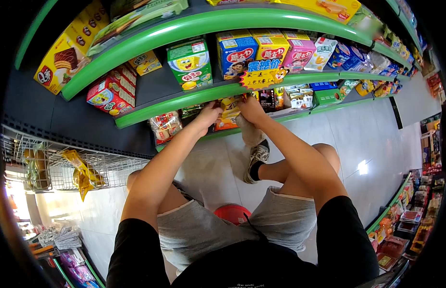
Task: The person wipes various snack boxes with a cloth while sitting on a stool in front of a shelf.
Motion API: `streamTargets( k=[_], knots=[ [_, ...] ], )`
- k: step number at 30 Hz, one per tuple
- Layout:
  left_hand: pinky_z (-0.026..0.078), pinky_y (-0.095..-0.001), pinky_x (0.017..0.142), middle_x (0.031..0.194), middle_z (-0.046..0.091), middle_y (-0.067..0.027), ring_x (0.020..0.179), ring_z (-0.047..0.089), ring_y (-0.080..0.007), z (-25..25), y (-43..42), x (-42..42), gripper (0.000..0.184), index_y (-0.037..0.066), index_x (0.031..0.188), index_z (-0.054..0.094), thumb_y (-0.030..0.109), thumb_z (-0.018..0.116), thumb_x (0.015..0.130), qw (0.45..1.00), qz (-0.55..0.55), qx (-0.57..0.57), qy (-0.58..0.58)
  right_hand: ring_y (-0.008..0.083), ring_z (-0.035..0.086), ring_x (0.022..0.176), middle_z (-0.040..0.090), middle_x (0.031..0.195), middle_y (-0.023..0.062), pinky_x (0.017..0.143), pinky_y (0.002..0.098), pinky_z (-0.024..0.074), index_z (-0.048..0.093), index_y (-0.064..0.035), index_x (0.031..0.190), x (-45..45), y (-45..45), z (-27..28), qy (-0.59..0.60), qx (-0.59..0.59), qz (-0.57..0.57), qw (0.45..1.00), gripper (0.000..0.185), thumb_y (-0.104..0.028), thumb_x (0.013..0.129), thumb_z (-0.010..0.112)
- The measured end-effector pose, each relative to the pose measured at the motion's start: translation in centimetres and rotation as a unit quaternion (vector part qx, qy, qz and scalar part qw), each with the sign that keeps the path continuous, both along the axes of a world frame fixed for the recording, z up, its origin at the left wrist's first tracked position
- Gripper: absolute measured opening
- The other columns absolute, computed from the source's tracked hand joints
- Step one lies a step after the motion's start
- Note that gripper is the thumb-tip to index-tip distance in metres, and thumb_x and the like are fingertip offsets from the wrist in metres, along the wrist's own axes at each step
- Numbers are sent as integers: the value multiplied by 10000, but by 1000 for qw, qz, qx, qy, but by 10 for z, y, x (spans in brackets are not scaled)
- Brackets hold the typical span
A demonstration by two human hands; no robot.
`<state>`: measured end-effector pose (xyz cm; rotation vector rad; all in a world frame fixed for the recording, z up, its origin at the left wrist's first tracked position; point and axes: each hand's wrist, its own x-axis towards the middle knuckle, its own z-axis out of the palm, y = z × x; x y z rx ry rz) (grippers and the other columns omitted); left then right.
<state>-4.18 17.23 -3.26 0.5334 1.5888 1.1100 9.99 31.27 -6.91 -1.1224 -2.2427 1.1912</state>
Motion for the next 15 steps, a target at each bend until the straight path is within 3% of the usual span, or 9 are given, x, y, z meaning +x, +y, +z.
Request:
streamTargets(
  k=[2,3,10,12,15],
  knots=[
    [504,-303,833,1129,574,-90,949,566,-168,-3,7,6,642,-26,1503,302,157,549,939,999,25,19,15,474,637,973,661,982,327,847,517,513,641,81,965,1,-5,19,10,-21,25,999,341,-238,848,612],
    [504,-303,833,1129,574,-90,949,566,-168,-1,8,8,642,-26,1503,302,157,549,939,999,25,18,14,439,595,1135,642,1174,278,953,426,470,564,44,1261,2,-3,28,-51,-52,65,995,480,-208,854,609],
    [508,-303,857,1193,583,-117,1022,581,-178,2,1,8,581,-30,1432,391,177,597,929,995,12,20,99,431,598,1135,642,1181,278,953,437,474,561,46,1253,4,-17,44,-60,-55,67,994,514,-242,833,634],
    [514,-315,866,1219,585,-128,1052,589,-189,14,-8,10,560,-23,1407,420,175,619,922,995,32,12,99,489,612,1017,634,1050,337,885,497,504,525,124,1113,8,-27,44,39,25,66,997,445,-174,806,645],
    [529,-345,878,1265,583,-137,1096,600,-220,23,-27,9,538,-16,1365,440,168,659,908,993,56,-14,103,457,618,1058,623,1105,324,892,473,509,470,110,1166,12,-40,44,-7,36,68,997,506,-146,782,678]
  ],
)
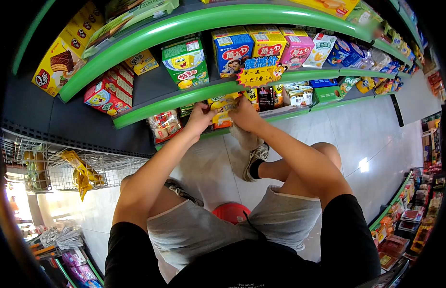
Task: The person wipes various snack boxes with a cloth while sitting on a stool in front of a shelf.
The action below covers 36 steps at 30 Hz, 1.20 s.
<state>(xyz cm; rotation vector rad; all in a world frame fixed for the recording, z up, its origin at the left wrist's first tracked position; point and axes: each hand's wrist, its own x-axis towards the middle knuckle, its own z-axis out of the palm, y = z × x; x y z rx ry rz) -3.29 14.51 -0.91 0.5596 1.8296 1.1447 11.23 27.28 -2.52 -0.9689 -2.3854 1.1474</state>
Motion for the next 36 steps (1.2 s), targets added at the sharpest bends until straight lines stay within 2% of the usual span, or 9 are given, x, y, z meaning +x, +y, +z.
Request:
streamTargets(
  k=[4,9,15,22,27,29,31,33,36],
  knots=[
    [543,-353,864,1246,599,-143,1111,607,-236,7,-39,-6,610,-21,1344,437,141,744,843,991,-87,-11,-104,286,636,1028,645,1112,219,855,372,512,545,91,1157,12,-15,10,-54,-114,65,990,546,-222,764,759],
    [465,-356,1012,1295,590,-136,1166,575,-239,15,-93,-17,888,0,1429,358,84,853,697,951,-301,-31,-63,335,676,981,682,1151,211,848,415,531,662,25,1161,28,-36,32,-111,-132,260,950,581,-329,720,793],
    [475,-344,1001,1280,610,-117,1158,579,-179,87,-144,-36,802,-4,1373,439,42,840,680,919,-385,-18,85,336,680,929,705,959,220,805,417,534,690,4,1093,20,-82,62,-71,10,360,930,393,-297,841,714],
    [500,-327,900,1114,650,-90,987,614,-167,139,-162,-58,566,-27,1288,478,-23,748,791,962,-27,178,207,447,575,1134,551,1303,287,935,483,481,402,25,1421,-22,-118,138,144,81,220,961,572,-207,941,610],
    [456,-362,994,1263,596,-185,1161,597,-264,113,-133,-73,541,-26,1325,437,-50,675,840,904,90,275,313,426,552,1225,484,1385,333,1019,432,440,295,90,1478,-70,-119,142,174,30,193,965,663,-154,931,579],
    [476,-343,987,1273,580,-156,1180,583,-214,92,-124,-96,597,-49,1390,380,-79,651,859,893,108,241,364,126,509,637,630,1149,182,612,292,456,319,4,1515,-89,-121,134,157,-116,154,969,657,-126,932,594],
    [452,-350,1005,1248,591,-181,1180,582,-244,85,-110,-107,557,-49,1377,396,-110,592,859,880,133,253,379,138,548,689,626,1188,196,662,306,481,316,31,1506,-113,-117,120,208,-38,165,963,657,-134,931,588],
    [443,-365,1006,1248,587,-201,1171,584,-280,88,-101,-107,542,-42,1373,399,-101,579,864,885,151,239,370,402,582,1192,578,1252,332,1011,403,443,301,135,1447,-128,-117,118,218,-43,139,965,678,-135,896,588],
    [439,-411,999,1246,582,-247,1179,569,-377,83,-82,-115,507,-34,1348,410,-103,534,861,874,189,239,378,406,594,1171,583,1245,329,998,412,453,311,133,1423,-144,-116,124,235,-57,128,962,656,-136,895,593]
  ],
)
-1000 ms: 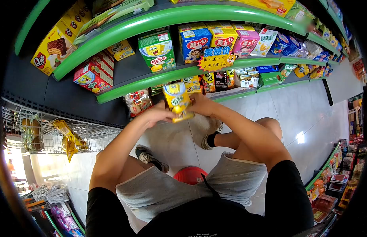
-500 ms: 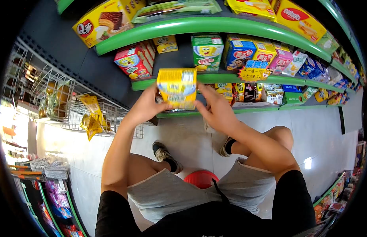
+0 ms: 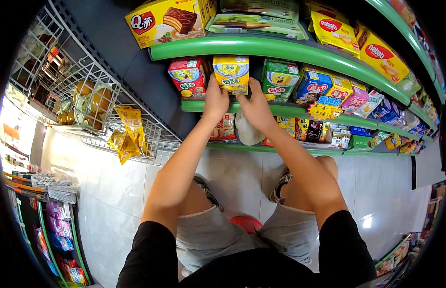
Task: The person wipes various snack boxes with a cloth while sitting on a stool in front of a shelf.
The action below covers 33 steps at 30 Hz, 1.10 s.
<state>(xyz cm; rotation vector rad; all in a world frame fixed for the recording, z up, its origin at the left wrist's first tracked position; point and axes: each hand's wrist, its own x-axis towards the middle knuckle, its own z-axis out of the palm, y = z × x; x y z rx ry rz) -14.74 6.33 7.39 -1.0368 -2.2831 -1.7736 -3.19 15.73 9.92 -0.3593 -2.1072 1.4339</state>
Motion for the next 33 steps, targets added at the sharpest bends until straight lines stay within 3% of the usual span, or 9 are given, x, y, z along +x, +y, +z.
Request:
streamTargets(
  k=[11,13,15,17,25,27,28,30,33],
  knots=[
    [433,-456,1008,1263,561,-320,1199,545,-455,-18,38,-39,606,-53,1442,289,-59,465,862,997,52,36,-49,468,581,1157,591,1216,350,980,456,463,341,109,1400,-65,21,-28,-7,-9,-64,998,666,-204,873,599],
    [409,-402,1037,1263,582,-240,1198,563,-345,-15,40,-42,531,-24,1387,376,-13,510,874,994,50,50,-85,469,584,1151,598,1207,347,977,455,466,345,102,1400,-68,21,-24,-3,-10,-60,998,659,-195,868,594],
    [402,-393,1041,1260,577,-237,1195,558,-337,-17,42,-45,534,-24,1390,372,2,505,874,994,42,59,-86,473,583,1149,611,1192,336,969,455,469,351,85,1405,-68,23,-20,-27,-14,-56,998,654,-193,864,591],
    [428,-455,1006,1242,563,-346,1185,549,-468,-16,43,-46,623,-59,1441,283,-2,488,855,993,42,55,-93,473,585,1145,617,1190,328,965,456,471,353,78,1409,-70,26,-18,-40,-10,-52,998,657,-207,866,590],
    [431,-471,981,1182,582,-353,1137,565,-485,-24,54,-62,470,-75,1298,378,18,490,851,992,45,56,-100,463,548,1208,581,1268,323,1016,452,432,365,55,1420,-85,34,-22,-76,-38,-60,995,669,-270,876,578],
    [430,-379,989,1183,626,-207,1114,591,-308,-26,57,-66,399,-31,1265,474,-1,523,870,985,67,52,-149,457,516,1251,540,1324,329,1044,447,405,374,34,1420,-92,33,-25,-59,-81,-88,991,657,-264,871,578],
    [430,-379,989,1183,626,-207,1114,591,-308,-27,58,-68,399,-31,1265,474,-1,523,870,985,67,52,-150,457,516,1251,540,1324,329,1044,447,405,374,34,1420,-92,31,-24,-60,-81,-88,991,657,-264,871,578],
    [434,-373,983,1180,631,-196,1105,593,-301,-28,60,-71,394,-28,1271,480,7,516,881,986,57,75,-141,277,532,1209,567,1316,157,1039,347,382,457,-3,1364,-93,28,-19,-79,-120,-92,985,514,-121,882,589],
    [446,-354,952,1168,634,-170,1069,595,-267,-30,59,-73,384,-18,1275,490,21,511,894,988,52,65,-133,250,538,1190,574,1296,145,1030,338,386,459,-3,1364,-94,30,-19,-56,-167,-55,983,512,-109,880,587]
  ],
)
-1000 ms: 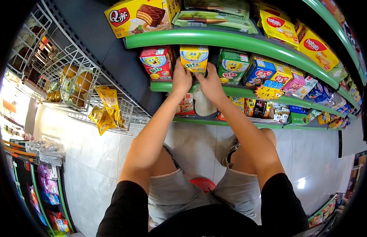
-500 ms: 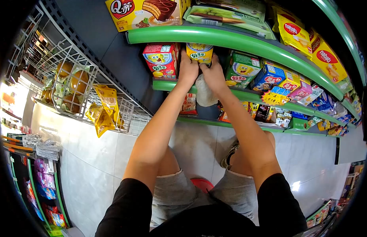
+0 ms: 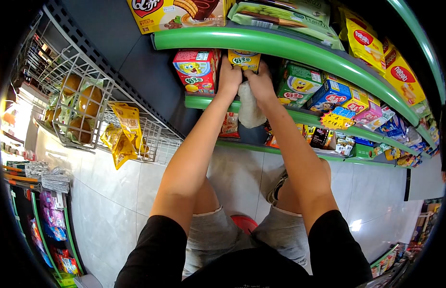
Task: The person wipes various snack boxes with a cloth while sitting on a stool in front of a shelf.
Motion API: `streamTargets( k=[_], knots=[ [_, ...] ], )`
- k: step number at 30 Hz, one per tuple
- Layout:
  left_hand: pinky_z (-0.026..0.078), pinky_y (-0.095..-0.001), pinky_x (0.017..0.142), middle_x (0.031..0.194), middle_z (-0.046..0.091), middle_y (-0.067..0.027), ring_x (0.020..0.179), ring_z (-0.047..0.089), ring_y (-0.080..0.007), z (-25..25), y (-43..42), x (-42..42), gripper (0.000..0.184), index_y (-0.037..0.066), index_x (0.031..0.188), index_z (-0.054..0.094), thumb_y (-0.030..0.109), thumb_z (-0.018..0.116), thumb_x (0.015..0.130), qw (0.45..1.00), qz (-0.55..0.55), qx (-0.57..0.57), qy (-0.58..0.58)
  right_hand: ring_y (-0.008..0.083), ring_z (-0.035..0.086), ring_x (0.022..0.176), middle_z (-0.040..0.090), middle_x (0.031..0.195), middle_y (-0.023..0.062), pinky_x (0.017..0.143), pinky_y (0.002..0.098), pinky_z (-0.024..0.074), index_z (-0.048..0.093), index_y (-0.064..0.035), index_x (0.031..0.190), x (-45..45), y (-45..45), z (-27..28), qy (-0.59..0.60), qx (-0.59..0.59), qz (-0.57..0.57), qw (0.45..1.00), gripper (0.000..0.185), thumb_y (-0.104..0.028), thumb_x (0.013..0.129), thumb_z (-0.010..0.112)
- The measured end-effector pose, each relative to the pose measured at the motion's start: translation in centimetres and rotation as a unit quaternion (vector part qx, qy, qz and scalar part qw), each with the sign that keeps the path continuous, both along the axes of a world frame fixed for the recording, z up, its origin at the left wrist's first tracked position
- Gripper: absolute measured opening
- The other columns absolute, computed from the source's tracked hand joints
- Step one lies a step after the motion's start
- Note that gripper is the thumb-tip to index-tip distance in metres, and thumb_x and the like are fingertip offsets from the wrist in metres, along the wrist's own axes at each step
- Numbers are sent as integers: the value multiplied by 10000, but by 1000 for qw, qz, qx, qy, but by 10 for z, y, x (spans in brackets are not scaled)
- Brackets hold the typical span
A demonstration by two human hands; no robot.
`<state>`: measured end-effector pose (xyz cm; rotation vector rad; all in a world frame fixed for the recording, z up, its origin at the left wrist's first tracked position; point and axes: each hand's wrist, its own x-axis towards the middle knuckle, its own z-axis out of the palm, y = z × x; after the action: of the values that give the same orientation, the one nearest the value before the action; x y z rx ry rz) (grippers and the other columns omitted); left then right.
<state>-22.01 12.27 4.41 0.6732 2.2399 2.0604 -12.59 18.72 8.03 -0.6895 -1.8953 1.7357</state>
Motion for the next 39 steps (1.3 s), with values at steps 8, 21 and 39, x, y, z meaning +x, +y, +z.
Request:
streamTargets(
  k=[8,21,39],
  knots=[
    [456,-308,884,1152,627,-120,1011,578,-199,-12,0,-8,357,1,1261,498,30,509,905,998,-43,45,-13,214,551,1156,592,1268,124,998,323,405,476,-2,1352,-1,3,-3,46,-49,30,997,492,-109,887,597],
    [414,-413,1012,1194,582,-286,1143,565,-409,-4,-6,1,410,-58,1258,429,-17,472,852,998,-51,39,13,401,519,1275,529,1381,263,1050,427,400,370,-43,1468,-5,13,-22,-26,52,26,998,658,-307,907,587],
    [387,-346,1031,1240,599,-176,1159,551,-276,3,-4,5,390,-38,1290,485,49,482,910,998,-67,19,-8,268,565,1156,566,1282,170,971,363,450,362,13,1389,-7,12,-6,16,-85,-7,996,737,-121,763,727]
  ],
)
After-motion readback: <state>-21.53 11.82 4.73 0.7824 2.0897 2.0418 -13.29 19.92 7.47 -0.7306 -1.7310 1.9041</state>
